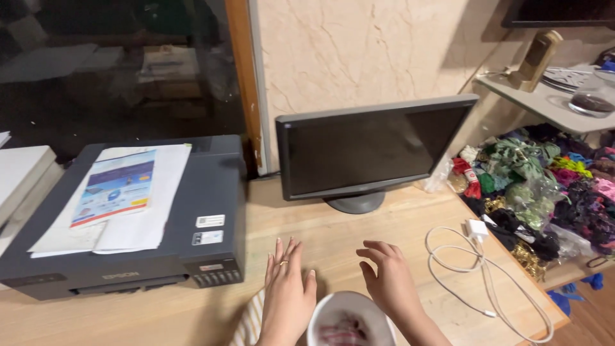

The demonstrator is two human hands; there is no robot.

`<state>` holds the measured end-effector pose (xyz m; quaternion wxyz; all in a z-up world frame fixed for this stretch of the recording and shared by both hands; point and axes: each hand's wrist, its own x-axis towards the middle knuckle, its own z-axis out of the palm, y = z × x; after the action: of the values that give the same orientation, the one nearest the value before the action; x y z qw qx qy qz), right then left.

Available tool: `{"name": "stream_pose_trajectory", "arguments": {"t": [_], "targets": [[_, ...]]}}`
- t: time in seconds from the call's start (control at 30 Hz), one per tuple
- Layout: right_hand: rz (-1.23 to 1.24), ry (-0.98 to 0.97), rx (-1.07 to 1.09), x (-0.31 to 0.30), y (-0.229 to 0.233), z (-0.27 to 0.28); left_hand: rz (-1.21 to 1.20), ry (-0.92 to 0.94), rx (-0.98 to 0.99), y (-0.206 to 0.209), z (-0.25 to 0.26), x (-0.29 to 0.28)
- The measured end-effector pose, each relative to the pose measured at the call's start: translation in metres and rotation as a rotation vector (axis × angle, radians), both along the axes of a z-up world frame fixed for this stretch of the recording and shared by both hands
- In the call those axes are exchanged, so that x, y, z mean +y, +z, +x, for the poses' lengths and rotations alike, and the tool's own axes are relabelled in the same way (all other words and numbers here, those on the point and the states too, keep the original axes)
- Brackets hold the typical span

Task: Wiping down a desk and computer peripherals with a cloth and soapy water.

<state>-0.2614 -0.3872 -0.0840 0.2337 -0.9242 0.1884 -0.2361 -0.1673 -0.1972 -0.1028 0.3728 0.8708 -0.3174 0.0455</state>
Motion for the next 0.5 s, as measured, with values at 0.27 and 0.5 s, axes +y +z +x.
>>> {"name": "stream_pose_trajectory", "arguments": {"t": [0.27, 0.5], "targets": [[0.011, -0.040, 0.038, -0.052, -0.004, -0.042, 0.062, -0.022, 0.088, 0.023, -0.040, -0.040], [0.045, -0.161, 0.107, -0.084, -0.008, -0.073, 0.123, -0.081, 0.128, 0.039, -0.073, -0.071]]}}
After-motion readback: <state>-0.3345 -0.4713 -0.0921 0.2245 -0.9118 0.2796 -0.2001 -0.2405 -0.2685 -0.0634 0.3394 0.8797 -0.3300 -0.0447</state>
